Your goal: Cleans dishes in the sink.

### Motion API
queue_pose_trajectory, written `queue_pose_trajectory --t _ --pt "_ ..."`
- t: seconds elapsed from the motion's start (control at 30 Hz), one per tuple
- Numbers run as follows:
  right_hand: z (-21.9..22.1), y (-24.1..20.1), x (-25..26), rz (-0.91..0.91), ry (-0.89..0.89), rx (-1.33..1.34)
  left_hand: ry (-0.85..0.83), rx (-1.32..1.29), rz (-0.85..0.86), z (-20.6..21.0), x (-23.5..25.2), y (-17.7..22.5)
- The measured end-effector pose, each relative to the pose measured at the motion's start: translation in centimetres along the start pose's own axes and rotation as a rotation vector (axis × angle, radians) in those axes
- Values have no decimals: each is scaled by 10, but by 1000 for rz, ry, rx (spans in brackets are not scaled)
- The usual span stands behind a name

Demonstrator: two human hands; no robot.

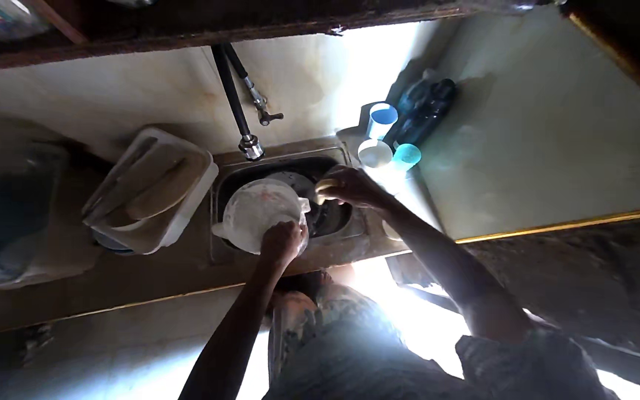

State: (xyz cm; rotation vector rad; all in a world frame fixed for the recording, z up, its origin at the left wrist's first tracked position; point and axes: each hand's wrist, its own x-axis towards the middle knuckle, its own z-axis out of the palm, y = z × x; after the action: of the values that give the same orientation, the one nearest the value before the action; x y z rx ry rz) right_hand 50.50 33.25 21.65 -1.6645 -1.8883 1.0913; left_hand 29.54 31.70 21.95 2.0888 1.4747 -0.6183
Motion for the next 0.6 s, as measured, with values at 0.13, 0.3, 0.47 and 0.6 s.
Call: queue_pose_trajectory --t 0.13,0.3,0.47,0.6 --pt "61 -12 28 -4 57 -43 -14 41 68 4 -3 3" --pt "65 -3 42 -147 1 -115 -7 51 77 7 -5 -1" --pt "80 15 57 282 285 502 -52 55 62 3 -6 -1" --pt "65 -12 35 15 349 332 -60 48 52 -1 -4 -1"
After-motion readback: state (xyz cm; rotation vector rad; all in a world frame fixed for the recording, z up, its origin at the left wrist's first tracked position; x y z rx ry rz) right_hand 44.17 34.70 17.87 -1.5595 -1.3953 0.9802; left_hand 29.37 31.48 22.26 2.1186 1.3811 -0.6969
